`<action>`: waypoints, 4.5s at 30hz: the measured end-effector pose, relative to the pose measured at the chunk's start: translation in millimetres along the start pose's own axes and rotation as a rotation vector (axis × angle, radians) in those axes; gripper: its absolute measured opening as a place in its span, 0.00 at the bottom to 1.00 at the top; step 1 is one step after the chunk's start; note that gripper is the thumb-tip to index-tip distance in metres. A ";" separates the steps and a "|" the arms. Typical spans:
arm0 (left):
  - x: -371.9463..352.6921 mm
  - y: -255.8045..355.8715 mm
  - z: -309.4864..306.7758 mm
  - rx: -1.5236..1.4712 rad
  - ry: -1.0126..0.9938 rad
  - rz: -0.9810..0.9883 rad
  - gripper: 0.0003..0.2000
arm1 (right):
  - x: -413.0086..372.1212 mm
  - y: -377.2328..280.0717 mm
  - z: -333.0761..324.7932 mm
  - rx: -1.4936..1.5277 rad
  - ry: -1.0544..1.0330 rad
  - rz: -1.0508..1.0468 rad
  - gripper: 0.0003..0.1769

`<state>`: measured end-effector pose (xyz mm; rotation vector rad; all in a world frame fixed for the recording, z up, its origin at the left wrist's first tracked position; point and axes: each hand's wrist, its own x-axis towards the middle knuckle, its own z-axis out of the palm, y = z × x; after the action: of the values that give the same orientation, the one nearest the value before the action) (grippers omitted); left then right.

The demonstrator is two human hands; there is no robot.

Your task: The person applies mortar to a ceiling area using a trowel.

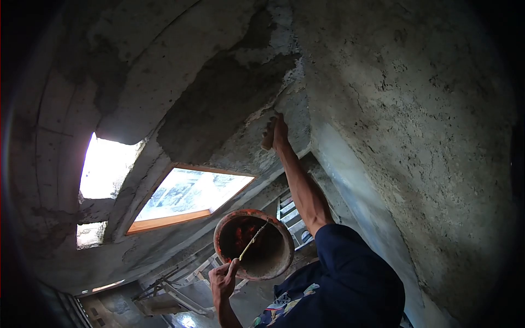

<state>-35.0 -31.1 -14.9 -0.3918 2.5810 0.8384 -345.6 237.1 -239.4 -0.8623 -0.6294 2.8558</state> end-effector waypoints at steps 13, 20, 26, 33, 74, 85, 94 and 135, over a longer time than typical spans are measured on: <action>5.9 0.9 27.1 -0.016 -0.045 0.088 0.26 | -194.8 -53.0 -122.9 -1.403 -0.237 -0.410 0.28; -3.2 3.6 36.8 -0.262 -0.064 0.065 0.27 | -359.9 -181.7 -107.9 -2.087 -0.423 0.062 0.38; -6.7 8.0 45.3 -0.471 -0.034 0.135 0.26 | -379.7 -139.4 -99.0 -2.054 -0.765 0.218 0.34; -23.3 24.3 38.0 -0.602 -0.047 0.260 0.20 | -356.4 -8.1 -83.8 -2.673 -0.852 -0.647 0.20; -47.3 47.0 -45.8 -0.768 -0.158 0.104 0.22 | -339.1 64.9 -30.5 -2.138 -1.045 -0.467 0.06; -22.3 33.7 -34.5 -0.939 -0.122 0.083 0.17 | -327.9 42.3 -49.0 -1.898 -1.358 -0.181 0.14; -18.6 35.1 -17.1 -0.901 -0.093 0.046 0.18 | -324.6 -9.6 -49.1 -1.877 -1.365 0.300 0.23; -14.3 15.3 19.1 -0.776 -0.187 0.057 0.23 | -342.1 -56.6 -159.8 -2.023 -0.743 0.068 0.38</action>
<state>-22.7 -5.5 -15.0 -0.4207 2.0136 1.7918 26.3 276.6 -162.4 0.4176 -3.4495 1.4131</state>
